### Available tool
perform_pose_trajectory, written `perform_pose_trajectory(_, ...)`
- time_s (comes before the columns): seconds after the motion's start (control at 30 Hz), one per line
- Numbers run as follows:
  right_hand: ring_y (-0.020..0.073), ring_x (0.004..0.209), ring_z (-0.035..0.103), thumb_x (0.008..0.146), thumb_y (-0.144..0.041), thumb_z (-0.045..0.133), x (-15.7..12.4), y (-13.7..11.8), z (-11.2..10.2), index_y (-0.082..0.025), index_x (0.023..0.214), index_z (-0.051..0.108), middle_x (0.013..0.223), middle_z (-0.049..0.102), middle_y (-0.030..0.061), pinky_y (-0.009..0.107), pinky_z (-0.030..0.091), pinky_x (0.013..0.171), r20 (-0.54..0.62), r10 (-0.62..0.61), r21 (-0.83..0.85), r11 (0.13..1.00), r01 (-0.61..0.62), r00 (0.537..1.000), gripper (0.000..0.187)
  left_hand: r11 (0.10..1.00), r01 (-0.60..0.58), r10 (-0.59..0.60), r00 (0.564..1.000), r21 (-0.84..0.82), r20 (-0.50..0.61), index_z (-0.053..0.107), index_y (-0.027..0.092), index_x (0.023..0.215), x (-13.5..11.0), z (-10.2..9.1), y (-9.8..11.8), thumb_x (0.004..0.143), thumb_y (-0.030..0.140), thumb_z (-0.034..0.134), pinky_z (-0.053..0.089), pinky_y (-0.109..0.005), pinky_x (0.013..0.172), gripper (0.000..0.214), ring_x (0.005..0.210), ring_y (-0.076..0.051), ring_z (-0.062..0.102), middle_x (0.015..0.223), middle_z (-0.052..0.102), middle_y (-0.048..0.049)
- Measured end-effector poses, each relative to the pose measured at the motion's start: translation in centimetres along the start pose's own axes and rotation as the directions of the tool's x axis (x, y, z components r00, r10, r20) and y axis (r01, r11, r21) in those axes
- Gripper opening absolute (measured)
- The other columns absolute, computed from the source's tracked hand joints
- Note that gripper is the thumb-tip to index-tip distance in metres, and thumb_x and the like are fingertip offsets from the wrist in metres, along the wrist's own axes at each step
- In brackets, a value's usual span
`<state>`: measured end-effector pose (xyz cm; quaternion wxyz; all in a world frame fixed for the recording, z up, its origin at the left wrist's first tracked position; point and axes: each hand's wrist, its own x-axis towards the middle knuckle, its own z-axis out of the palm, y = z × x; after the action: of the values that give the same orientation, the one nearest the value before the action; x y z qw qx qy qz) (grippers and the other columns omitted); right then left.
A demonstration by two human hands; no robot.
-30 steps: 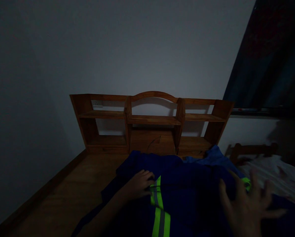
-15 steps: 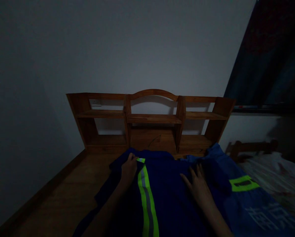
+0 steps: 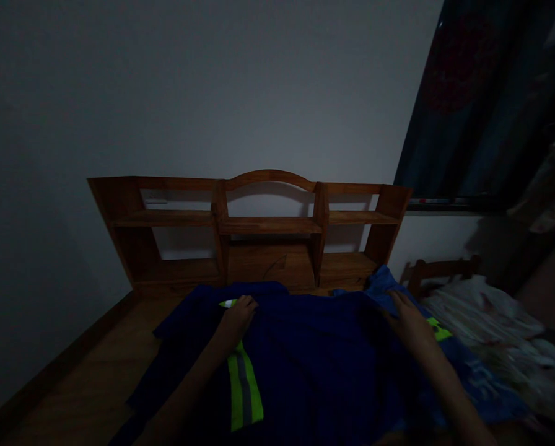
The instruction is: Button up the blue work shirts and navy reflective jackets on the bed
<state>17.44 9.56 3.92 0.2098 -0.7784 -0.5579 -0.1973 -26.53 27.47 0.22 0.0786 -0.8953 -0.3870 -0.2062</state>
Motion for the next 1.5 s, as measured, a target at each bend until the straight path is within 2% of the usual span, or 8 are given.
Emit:
perform_pose_trajectory(0.23, 0.0215, 0.086, 0.062, 0.076, -0.022, 0.059, 6.0, -4.6, 3.7, -0.017, 0.089, 0.066, 0.088, 0.066, 0.0102, 0.027, 0.046, 0.076, 0.232, -0.014, 0.163, 0.986, -0.025, 0.973, 0.015, 0.993, 0.098, -0.102, 0.993, -0.067, -0.058, 0.059, 0.020, 0.099, -1.2, 2.8, -2.0, 0.091, 0.020, 0.039, 0.044, -0.028, 0.083, 0.021, 0.096, -0.016, 0.054, 0.101, 0.055, -0.0058)
perform_pose_trajectory(0.37, 0.0215, 0.084, 0.062, 0.085, -0.023, 0.042, 9.2, -1.1, 1.7, -0.014, 0.096, 0.063, 0.087, 0.065, 0.0122, 0.029, 0.045, 0.075, 0.021, 0.177, 0.197, 0.964, -0.177, 0.984, 0.026, 0.989, 0.149, -0.146, 0.983, 0.017, -0.111, 0.057, 0.021, 0.104, -1.5, 1.7, -1.5, 0.090, 0.015, 0.038, 0.045, -0.025, 0.075, 0.024, 0.095, -0.016, 0.053, 0.104, 0.054, -0.0061)
perform_pose_trajectory(0.57, 0.0256, 0.098, 0.056, 0.089, -0.033, 0.031, 12.9, 2.9, -2.9, -0.006, 0.122, 0.048, 0.109, 0.057, 0.0192, 0.038, 0.044, 0.083, -0.272, 0.370, 0.304, 0.909, -0.286, 0.888, 0.045, 0.976, 0.162, -0.124, 0.963, 0.145, -0.241, 0.057, 0.021, 0.102, -1.0, 0.2, -0.4, 0.093, 0.024, 0.036, 0.046, -0.029, 0.074, 0.024, 0.092, -0.018, 0.055, 0.104, 0.057, -0.0067)
perform_pose_trajectory(0.73, 0.0232, 0.108, 0.051, 0.089, -0.031, 0.039, 9.4, -7.5, -4.1, -0.013, 0.123, 0.046, 0.119, 0.052, 0.0143, 0.038, 0.039, 0.094, -0.464, 0.085, 0.418, 0.899, 0.133, 0.882, 0.039, 0.998, -0.020, 0.034, 0.970, 0.059, -0.241, 0.054, 0.020, 0.110, -1.0, 0.8, 0.1, 0.092, 0.018, 0.035, 0.049, -0.028, 0.075, 0.026, 0.095, -0.018, 0.058, 0.102, 0.061, -0.0068)
perform_pose_trajectory(0.83, 0.0189, 0.097, 0.056, 0.093, -0.029, 0.036, 5.4, -17.0, -3.4, -0.018, 0.119, 0.050, 0.110, 0.058, 0.0094, 0.030, 0.044, 0.085, -0.285, -0.151, 0.541, 0.790, 0.289, 0.947, 0.031, 0.984, -0.154, 0.126, 0.957, -0.092, -0.262, 0.051, 0.022, 0.118, -1.3, 2.1, 0.5, 0.093, 0.020, 0.036, 0.049, -0.030, 0.086, 0.029, 0.102, -0.016, 0.057, 0.110, 0.060, -0.0059)
perform_pose_trajectory(0.97, 0.0168, 0.094, 0.057, 0.091, -0.032, 0.046, 1.4, -25.5, 0.5, -0.022, 0.113, 0.055, 0.103, 0.061, 0.0048, 0.025, 0.042, 0.084, -0.042, -0.450, 0.578, 0.717, 0.389, 0.892, 0.025, 0.941, -0.149, 0.076, 0.968, -0.305, -0.240, 0.047, 0.022, 0.123, -1.4, 3.4, 0.1, 0.093, 0.024, 0.037, 0.046, -0.033, 0.094, 0.032, 0.111, -0.016, 0.054, 0.118, 0.058, -0.0051)
perform_pose_trajectory(1.2, 0.0173, 0.095, 0.057, 0.092, -0.034, 0.049, -0.2, -27.0, 9.7, -0.020, 0.093, 0.064, 0.095, 0.063, 0.0043, 0.025, 0.041, 0.083, 0.119, -0.431, 0.696, 0.679, 0.235, 0.894, 0.020, 0.863, -0.029, -0.045, 0.990, -0.504, -0.134, 0.049, 0.022, 0.121, -0.8, 3.4, -1.3, 0.091, 0.017, 0.033, 0.042, -0.035, 0.100, 0.035, 0.116, -0.016, 0.050, 0.122, 0.055, -0.0074)
perform_pose_trajectory(1.5, 0.0164, 0.092, 0.059, 0.096, -0.037, 0.040, -0.3, -26.6, 11.5, -0.021, 0.098, 0.064, 0.099, 0.064, 0.0031, 0.024, 0.042, 0.083, 0.125, -0.353, 0.765, 0.629, 0.136, 0.927, 0.029, 0.908, -0.090, 0.068, 0.995, -0.409, -0.069, 0.042, 0.022, 0.131, -1.3, 3.2, -2.4, 0.068, -0.008, 0.029, 0.036, -0.039, 0.106, 0.071, 0.125, -0.015, 0.042, 0.132, 0.048, -0.0060)
